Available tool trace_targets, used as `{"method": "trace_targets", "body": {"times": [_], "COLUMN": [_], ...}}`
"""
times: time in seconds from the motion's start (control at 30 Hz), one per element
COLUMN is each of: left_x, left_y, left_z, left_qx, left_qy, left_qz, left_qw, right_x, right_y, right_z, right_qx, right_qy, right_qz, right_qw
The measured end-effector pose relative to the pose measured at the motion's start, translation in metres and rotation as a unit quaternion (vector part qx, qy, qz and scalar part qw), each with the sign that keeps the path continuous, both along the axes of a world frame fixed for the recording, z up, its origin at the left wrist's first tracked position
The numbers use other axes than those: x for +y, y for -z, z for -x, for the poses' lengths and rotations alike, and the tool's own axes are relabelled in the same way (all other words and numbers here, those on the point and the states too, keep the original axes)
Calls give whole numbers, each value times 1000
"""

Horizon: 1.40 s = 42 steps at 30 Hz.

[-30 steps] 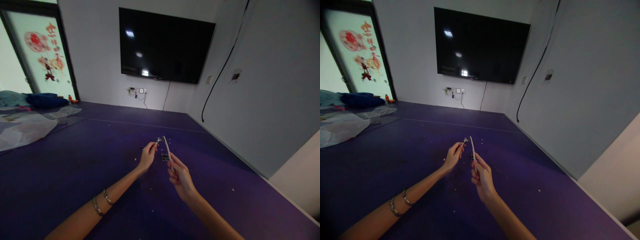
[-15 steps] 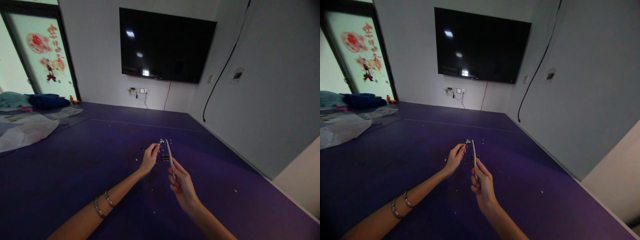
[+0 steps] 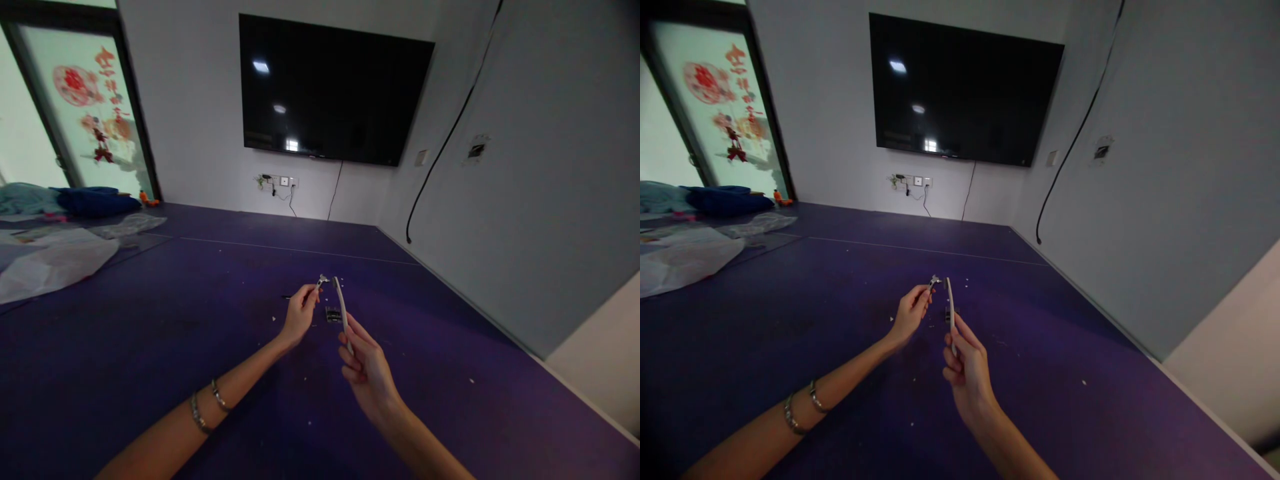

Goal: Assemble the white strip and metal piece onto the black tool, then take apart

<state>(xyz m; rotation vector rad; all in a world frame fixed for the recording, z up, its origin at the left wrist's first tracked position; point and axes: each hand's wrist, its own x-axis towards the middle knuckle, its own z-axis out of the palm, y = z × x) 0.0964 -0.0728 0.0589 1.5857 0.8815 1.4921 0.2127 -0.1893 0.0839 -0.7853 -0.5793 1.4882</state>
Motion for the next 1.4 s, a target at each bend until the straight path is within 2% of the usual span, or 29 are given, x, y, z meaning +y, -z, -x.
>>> {"method": "trace_targets", "body": {"times": [0.77,1.07,1.23,1.4], "left_x": [-5,-6,-5,-6], "left_y": [4,4,5,5], "left_z": [-5,-4,-6,-5], "left_qx": [20,9,12,18], "left_qy": [11,10,20,25], "left_qz": [-11,-3,-2,-5], "left_qw": [1000,1000,1000,1000], "right_x": [-5,-12,-6,-11], "right_y": [6,9,3,5], "right_z": [1,3,1,5], "right_qx": [2,15,43,52], "right_qy": [24,10,-1,-8], "right_qz": [9,27,2,13], "right_qw": [1000,999,999,999]}}
